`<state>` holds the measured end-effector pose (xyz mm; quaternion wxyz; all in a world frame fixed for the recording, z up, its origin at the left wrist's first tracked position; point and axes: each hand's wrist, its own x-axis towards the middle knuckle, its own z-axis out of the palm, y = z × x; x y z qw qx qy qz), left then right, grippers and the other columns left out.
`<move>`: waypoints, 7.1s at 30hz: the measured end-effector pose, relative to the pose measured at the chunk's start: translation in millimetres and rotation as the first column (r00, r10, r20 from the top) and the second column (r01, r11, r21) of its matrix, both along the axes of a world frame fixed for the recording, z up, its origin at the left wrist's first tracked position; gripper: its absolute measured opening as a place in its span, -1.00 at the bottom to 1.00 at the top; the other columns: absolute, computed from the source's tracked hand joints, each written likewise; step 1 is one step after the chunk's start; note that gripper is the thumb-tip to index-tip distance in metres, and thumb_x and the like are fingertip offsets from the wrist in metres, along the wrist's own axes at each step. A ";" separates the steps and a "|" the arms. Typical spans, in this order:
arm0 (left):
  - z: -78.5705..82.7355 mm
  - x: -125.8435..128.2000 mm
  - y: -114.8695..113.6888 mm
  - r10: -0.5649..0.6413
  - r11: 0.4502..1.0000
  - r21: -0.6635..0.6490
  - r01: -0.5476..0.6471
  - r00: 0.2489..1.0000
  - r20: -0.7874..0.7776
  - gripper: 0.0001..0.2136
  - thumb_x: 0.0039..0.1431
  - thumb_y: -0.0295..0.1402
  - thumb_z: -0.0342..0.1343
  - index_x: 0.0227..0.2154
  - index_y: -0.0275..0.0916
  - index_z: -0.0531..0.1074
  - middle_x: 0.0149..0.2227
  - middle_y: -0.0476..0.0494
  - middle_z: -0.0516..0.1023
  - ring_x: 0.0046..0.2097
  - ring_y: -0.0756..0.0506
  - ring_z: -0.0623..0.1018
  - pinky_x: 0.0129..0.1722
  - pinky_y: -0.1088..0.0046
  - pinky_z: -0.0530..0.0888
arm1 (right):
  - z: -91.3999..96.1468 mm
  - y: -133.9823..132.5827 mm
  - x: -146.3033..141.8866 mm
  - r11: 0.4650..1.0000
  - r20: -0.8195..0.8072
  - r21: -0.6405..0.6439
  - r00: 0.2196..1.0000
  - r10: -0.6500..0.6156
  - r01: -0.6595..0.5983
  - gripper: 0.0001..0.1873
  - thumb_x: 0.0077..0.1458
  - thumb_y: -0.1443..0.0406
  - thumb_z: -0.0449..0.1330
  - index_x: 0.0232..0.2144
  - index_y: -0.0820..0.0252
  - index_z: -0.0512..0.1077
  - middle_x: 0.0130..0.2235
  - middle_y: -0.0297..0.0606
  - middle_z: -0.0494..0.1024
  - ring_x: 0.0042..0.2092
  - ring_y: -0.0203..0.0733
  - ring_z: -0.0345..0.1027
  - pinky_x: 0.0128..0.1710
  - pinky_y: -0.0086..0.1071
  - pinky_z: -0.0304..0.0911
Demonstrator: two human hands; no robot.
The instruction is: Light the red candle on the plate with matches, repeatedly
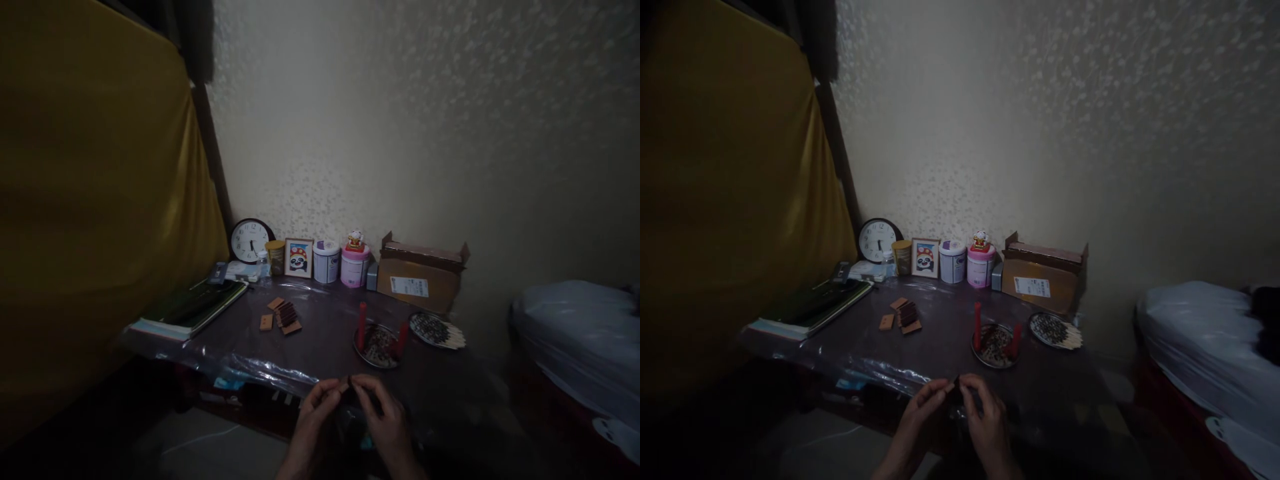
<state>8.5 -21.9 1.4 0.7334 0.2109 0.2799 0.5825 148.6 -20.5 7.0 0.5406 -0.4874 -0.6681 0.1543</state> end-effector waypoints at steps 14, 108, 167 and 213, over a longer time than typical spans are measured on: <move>-9.8 1.7 5.9 0.005 1.000 0.020 -0.005 1.000 -0.017 -0.80 -0.18 -0.36 0.30 -0.42 -0.30 0.52 -0.34 -0.19 0.61 -0.22 -0.12 0.55 -0.16 0.42 0.41 | 8.4 -4.4 -4.3 1.000 0.050 0.014 0.999 0.005 -0.006 -0.84 0.11 0.32 0.06 -0.34 0.07 0.45 -0.32 -0.31 0.59 -0.25 -0.23 0.48 -0.22 -0.47 0.33; 43.1 -16.4 -52.7 0.050 0.993 0.107 -0.046 0.998 -0.041 -0.82 -0.12 -0.35 0.26 -0.40 -0.29 0.49 -0.33 -0.19 0.61 -0.26 -0.09 0.54 -0.19 0.43 0.38 | 41.6 -50.4 -19.7 0.978 -0.017 0.196 0.998 -0.065 0.067 -0.88 0.11 0.30 0.09 -0.35 0.12 0.44 -0.35 -0.30 0.59 -0.29 -0.24 0.48 -0.25 -0.45 0.37; 48.6 -13.4 -54.9 0.135 0.985 0.117 -0.125 0.987 -0.091 -0.76 -0.18 -0.34 0.29 -0.38 -0.27 0.47 -0.29 -0.16 0.59 -0.20 -0.11 0.53 -0.12 0.37 0.37 | 27.9 -30.1 3.3 0.970 -0.173 0.104 0.964 -0.200 0.220 -0.83 0.09 0.21 0.10 -0.42 0.17 0.42 -0.41 -0.30 0.54 -0.36 -0.25 0.41 -0.36 -0.45 0.32; -27.7 -63.7 -40.3 0.104 0.994 0.021 -0.103 0.991 -0.087 -0.76 -0.07 -0.26 0.23 -0.29 -0.20 0.49 -0.24 -0.14 0.59 -0.15 -0.15 0.53 -0.09 0.31 0.38 | 28.7 -1.0 11.0 0.951 -0.361 0.127 0.906 -0.221 0.283 -0.83 0.03 0.22 0.15 -0.50 0.20 0.41 -0.44 -0.32 0.44 -0.35 -0.24 0.33 -0.30 -0.37 0.27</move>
